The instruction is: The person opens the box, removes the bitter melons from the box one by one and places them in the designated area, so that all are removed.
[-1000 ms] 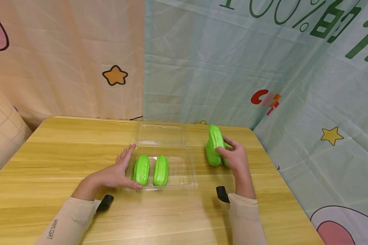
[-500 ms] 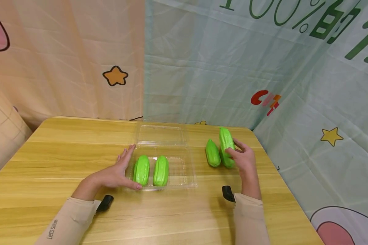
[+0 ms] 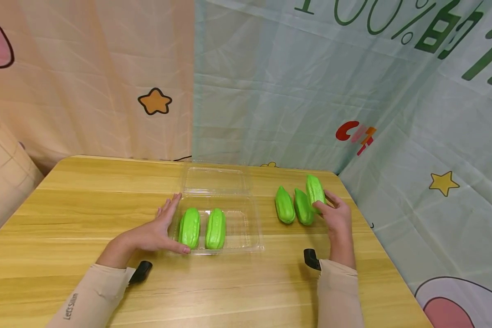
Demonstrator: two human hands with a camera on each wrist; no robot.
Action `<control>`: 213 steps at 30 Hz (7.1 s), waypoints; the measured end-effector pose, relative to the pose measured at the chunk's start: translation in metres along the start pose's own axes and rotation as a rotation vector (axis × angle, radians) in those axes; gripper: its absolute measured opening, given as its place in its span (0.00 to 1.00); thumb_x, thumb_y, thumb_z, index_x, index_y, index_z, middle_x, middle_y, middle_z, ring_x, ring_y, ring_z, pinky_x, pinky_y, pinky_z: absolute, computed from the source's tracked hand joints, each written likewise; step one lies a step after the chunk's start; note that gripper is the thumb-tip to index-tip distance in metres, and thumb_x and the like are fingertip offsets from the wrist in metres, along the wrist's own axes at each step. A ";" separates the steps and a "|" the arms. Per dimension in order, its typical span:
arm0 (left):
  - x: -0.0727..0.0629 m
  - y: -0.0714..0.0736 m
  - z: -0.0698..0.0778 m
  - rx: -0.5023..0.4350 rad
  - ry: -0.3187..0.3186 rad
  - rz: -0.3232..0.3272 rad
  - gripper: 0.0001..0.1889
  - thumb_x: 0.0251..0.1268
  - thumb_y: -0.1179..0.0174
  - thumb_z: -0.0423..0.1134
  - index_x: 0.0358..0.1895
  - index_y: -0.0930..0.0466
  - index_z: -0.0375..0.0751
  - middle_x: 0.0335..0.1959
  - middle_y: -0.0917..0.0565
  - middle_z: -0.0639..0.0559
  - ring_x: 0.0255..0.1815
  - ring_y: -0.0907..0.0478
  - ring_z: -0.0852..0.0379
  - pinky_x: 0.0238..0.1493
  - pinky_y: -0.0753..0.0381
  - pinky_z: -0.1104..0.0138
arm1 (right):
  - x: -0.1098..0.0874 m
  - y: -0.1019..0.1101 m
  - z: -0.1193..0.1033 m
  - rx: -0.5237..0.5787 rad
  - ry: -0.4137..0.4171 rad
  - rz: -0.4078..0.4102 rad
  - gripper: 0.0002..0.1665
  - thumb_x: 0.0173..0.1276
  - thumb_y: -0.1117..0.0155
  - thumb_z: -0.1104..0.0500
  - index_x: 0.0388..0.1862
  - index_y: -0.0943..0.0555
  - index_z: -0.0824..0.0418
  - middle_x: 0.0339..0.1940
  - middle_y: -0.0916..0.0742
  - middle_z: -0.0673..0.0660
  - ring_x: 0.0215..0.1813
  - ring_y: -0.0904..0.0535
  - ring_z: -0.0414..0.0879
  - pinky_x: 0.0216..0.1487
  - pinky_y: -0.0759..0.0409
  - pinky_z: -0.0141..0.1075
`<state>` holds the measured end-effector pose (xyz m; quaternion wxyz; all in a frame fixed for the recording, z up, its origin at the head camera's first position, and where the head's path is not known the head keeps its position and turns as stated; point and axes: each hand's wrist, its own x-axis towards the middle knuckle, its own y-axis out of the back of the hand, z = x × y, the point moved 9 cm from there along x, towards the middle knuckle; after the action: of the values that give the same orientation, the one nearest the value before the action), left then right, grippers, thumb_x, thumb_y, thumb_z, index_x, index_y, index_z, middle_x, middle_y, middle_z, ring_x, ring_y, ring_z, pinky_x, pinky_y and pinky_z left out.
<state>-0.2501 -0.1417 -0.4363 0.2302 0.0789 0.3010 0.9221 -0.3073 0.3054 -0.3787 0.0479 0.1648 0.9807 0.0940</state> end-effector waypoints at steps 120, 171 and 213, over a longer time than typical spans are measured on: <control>0.001 -0.002 -0.004 -0.012 0.034 -0.019 0.77 0.45 0.19 0.54 0.80 0.81 0.46 0.79 0.77 0.34 0.74 0.80 0.22 0.63 0.67 0.24 | -0.030 -0.067 -0.035 0.062 0.152 -0.292 0.44 0.69 0.30 0.63 0.80 0.40 0.60 0.73 0.28 0.60 0.70 0.30 0.58 0.58 0.20 0.36; 0.001 -0.002 -0.003 -0.019 0.032 -0.024 0.77 0.45 0.19 0.53 0.80 0.81 0.46 0.79 0.78 0.34 0.74 0.81 0.22 0.63 0.67 0.24 | -0.081 -0.164 -0.027 0.017 0.143 -0.694 0.49 0.61 0.24 0.64 0.79 0.38 0.57 0.73 0.29 0.64 0.72 0.33 0.64 0.55 0.18 0.48; 0.001 -0.003 -0.002 -0.014 0.030 -0.022 0.77 0.45 0.19 0.54 0.80 0.81 0.47 0.79 0.78 0.33 0.74 0.81 0.22 0.63 0.68 0.24 | -0.116 -0.219 0.004 -0.200 0.114 -0.800 0.58 0.56 0.19 0.57 0.79 0.42 0.65 0.72 0.28 0.66 0.68 0.28 0.62 0.61 0.23 0.52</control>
<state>-0.2504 -0.1408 -0.4398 0.2364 0.0604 0.2987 0.9226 -0.2664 0.0645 -0.4190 0.0420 -0.2401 0.9545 0.1719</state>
